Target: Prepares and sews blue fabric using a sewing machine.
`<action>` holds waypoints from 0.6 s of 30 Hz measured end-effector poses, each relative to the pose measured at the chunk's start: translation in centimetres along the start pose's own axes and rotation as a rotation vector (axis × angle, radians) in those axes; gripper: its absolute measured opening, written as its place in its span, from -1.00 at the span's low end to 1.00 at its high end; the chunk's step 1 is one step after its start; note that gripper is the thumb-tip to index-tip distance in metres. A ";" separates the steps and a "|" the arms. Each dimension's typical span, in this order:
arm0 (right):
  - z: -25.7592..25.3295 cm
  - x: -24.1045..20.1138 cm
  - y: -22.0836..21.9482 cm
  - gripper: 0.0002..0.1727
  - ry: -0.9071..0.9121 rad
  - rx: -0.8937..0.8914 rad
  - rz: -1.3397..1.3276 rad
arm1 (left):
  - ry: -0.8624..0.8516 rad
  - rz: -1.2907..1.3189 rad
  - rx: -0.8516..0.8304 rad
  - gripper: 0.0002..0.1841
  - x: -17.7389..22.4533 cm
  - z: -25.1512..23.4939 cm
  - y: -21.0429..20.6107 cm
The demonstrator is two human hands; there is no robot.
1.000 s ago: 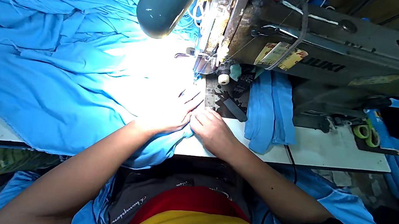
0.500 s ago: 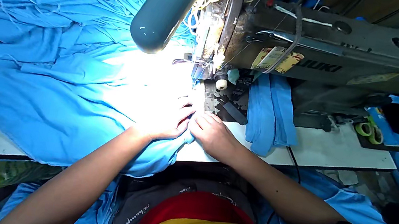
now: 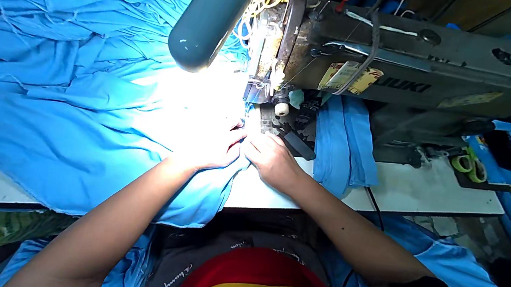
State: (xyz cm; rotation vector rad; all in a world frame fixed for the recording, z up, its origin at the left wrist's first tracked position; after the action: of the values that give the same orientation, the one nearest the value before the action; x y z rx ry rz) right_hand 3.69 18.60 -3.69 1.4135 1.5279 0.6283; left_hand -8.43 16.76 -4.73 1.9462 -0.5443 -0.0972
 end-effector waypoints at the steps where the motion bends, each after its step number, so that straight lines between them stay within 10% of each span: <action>1: -0.1 0.3 -0.1 -0.79 -0.003 0.003 -0.002 | 0.005 -0.016 -0.004 -0.54 -0.2 -0.2 0.0; 11: -1.2 2.4 0.2 -0.75 -0.123 0.077 -0.123 | 0.146 -0.069 -0.056 -0.56 -0.3 -1.3 0.8; 18: -1.2 3.0 0.5 -0.70 -0.257 0.140 -0.251 | 0.380 -0.070 -0.134 -0.51 13.6 6.2 1.0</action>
State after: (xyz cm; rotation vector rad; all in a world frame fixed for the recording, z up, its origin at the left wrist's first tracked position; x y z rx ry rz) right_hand 3.21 21.86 -3.57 1.3195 1.5312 0.1821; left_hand 1.45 5.52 -4.12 1.7935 -0.2125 0.1851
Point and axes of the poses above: each hand's wrist, its own z-axis away from the middle knuckle, its own y-axis out of the back of the hand, x = y × z, the point moved 7 cm from there along -z, towards the middle knuckle, and after that the axes turned 11 degrees about -z, right-handed, at the moved point
